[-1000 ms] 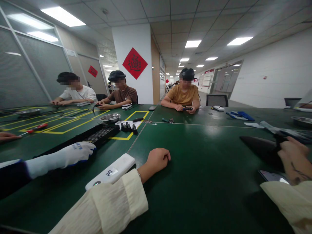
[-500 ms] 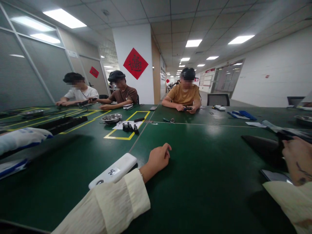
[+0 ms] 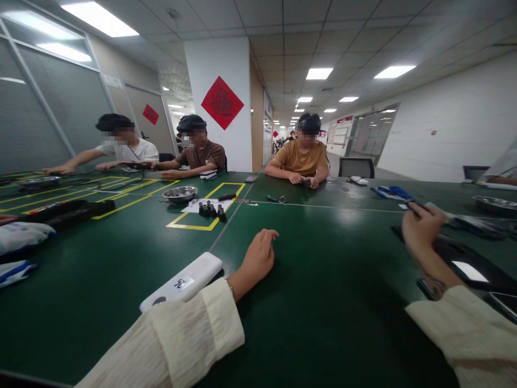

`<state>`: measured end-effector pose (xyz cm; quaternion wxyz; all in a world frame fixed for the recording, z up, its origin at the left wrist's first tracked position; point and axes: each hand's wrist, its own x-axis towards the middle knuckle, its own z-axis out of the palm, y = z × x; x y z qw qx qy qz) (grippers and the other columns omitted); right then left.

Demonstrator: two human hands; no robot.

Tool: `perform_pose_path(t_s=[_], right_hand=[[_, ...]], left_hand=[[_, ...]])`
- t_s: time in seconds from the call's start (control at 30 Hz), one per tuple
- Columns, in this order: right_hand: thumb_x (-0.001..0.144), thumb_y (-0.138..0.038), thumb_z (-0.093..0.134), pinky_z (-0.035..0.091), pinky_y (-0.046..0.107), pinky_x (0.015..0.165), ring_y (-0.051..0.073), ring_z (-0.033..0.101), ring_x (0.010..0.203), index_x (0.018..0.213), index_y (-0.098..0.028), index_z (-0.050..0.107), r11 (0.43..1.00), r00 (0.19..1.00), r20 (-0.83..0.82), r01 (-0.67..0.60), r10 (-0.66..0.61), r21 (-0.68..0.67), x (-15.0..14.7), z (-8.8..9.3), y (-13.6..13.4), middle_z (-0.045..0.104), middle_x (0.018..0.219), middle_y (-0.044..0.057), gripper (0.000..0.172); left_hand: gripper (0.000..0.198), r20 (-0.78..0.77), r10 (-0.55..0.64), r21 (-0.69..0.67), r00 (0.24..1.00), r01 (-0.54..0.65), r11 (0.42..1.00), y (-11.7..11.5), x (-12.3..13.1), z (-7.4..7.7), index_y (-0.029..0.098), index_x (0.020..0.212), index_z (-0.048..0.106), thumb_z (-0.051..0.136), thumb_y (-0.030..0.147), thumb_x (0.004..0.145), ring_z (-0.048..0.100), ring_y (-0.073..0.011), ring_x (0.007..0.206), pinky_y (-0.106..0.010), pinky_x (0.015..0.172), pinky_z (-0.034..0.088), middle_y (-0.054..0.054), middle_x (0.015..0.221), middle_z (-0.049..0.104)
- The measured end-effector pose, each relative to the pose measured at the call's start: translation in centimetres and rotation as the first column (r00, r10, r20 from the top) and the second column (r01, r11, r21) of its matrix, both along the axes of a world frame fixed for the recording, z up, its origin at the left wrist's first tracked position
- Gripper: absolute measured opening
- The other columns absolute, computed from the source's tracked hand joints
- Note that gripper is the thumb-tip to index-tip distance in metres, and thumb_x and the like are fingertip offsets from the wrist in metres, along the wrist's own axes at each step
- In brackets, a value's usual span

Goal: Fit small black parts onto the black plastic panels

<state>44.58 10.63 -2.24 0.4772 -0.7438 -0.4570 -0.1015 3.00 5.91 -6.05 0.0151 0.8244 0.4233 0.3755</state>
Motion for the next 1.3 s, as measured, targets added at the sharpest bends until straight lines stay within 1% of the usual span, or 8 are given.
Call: perform_pose_path(t_s=[0.17,0.37,0.67,0.77,0.9,1.0,1.13,1.3], right_hand=[[0.078,-0.024,0.041,0.039,0.042,0.096,0.025,0.050,0.107,0.104,-0.015,0.067,0.899,0.900,-0.047,-0.428,0.434,0.094,-8.7,-0.7,1.1,0.053,0.114,0.012,0.038],[0.080,-0.018,0.046,0.044,0.040,0.092,0.021,0.055,0.102,0.102,-0.022,0.068,0.465,0.471,-0.021,-0.876,0.882,-0.128,-17.8,-2.2,-0.9,0.055,0.111,0.008,0.032],[0.077,0.000,0.039,0.033,0.032,0.103,0.014,0.047,0.117,0.122,-0.026,0.056,-0.161,-0.176,-0.006,-0.885,0.984,-0.436,-22.8,-0.2,-6.8,0.053,0.126,0.003,0.055],[0.080,-0.006,0.039,0.040,0.034,0.097,0.016,0.050,0.114,0.128,-0.025,0.051,-0.037,-0.039,-0.002,-0.911,0.999,-0.411,-21.3,0.1,-5.2,0.048,0.130,0.005,0.053],[0.082,-0.017,0.041,0.041,0.040,0.094,0.022,0.051,0.111,0.127,-0.022,0.051,0.489,0.437,0.221,-0.768,0.872,-0.414,-15.4,0.4,-1.4,0.049,0.125,0.011,0.047],[0.081,-0.019,0.041,0.039,0.044,0.092,0.029,0.051,0.109,0.127,-0.012,0.050,0.791,0.726,0.398,-0.328,0.561,-0.515,-8.9,0.7,0.3,0.052,0.118,0.018,0.048],[0.082,-0.028,0.043,0.034,0.050,0.085,0.041,0.041,0.117,0.131,-0.009,0.046,0.806,0.917,0.375,0.118,0.135,-0.580,-0.6,0.2,0.0,0.044,0.124,0.029,0.053],[0.084,-0.043,0.040,0.017,0.058,0.091,0.048,0.013,0.131,0.132,-0.014,0.045,0.689,0.959,0.167,0.280,-0.228,-0.669,6.2,-3.3,-1.3,0.020,0.142,0.028,0.057]], left_hand=[[0.038,0.152,0.052,-0.069,0.987,-0.042,0.997,0.2,0.0,-0.1,0.018,0.107,0.044,0.039,0.001,0.074,0.053,-0.0132,0.084,-0.028,0.078,0.046,-0.004,0.098,0.051],[0.031,0.392,0.134,-0.140,0.910,-0.084,0.987,0.9,-0.1,-0.2,0.020,0.105,0.043,0.044,0.008,0.076,0.053,-0.0111,0.077,-0.027,0.074,0.045,-0.002,0.097,0.049],[0.017,0.370,0.132,-0.045,0.920,-0.124,0.991,0.7,-0.2,-0.1,0.019,0.102,0.045,0.036,0.019,0.087,0.053,-0.0162,0.091,-0.032,0.084,0.042,-0.005,0.098,0.054],[0.018,0.253,0.135,-0.013,0.958,-0.136,0.991,0.2,-0.2,0.3,0.019,0.101,0.046,0.037,0.019,0.086,0.054,-0.0171,0.089,-0.033,0.082,0.041,-0.005,0.094,0.056],[0.021,0.070,0.113,0.036,0.991,-0.116,0.993,-0.9,0.0,1.0,0.020,0.101,0.048,0.041,0.015,0.082,0.055,-0.0167,0.088,-0.036,0.087,0.037,-0.002,0.091,0.058],[0.023,-0.039,0.123,0.058,0.992,-0.121,0.991,-1.6,0.2,1.5,0.022,0.099,0.050,0.044,0.014,0.079,0.056,-0.0165,0.087,-0.043,0.100,0.026,0.001,0.088,0.060],[0.020,-0.086,0.150,0.036,0.985,-0.148,0.988,-1.9,0.3,1.6,0.023,0.094,0.051,0.045,0.014,0.078,0.056,-0.0164,0.088,-0.046,0.106,0.017,0.002,0.086,0.061],[0.019,-0.077,0.148,-0.006,0.986,-0.149,0.989,-1.6,0.3,1.3,0.023,0.094,0.051,0.046,0.015,0.078,0.056,-0.0158,0.087,-0.044,0.105,0.021,0.002,0.087,0.060]])
